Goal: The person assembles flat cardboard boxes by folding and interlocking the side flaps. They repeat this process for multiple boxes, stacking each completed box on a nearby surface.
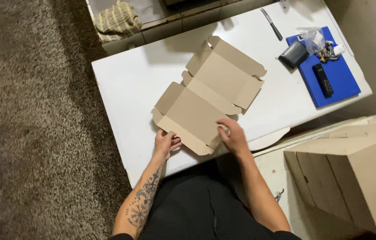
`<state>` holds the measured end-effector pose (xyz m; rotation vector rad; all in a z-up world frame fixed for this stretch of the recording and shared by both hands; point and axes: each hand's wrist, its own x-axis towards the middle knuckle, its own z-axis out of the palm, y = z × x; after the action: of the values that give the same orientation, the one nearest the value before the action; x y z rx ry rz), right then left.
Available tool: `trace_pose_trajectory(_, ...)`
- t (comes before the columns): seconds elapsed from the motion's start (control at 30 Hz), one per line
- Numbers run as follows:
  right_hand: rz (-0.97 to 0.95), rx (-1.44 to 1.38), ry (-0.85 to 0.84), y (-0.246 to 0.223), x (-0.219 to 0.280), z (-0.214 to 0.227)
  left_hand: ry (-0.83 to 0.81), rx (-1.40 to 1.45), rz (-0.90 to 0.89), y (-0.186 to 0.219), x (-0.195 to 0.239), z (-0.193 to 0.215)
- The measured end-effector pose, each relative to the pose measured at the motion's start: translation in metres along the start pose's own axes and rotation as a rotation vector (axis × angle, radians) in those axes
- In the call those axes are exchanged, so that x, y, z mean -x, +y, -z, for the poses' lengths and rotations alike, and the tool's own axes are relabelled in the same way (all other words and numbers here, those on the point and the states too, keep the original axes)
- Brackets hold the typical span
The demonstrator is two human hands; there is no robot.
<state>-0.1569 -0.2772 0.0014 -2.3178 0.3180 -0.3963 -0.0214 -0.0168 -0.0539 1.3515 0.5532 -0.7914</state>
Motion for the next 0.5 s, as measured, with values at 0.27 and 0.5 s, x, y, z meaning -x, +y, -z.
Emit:
trace_pose_trajectory(0.27,-0.203,0.156,0.066,0.084,0.019,0.053,0.286,-0.138,-0.317,-0.021,-0.004,-0.026)
trace_pose_trajectory(0.5,-0.109,0.455,0.062,0.068,0.003,0.074,0.506,-0.211,-0.737,0.037,0.016,0.016)
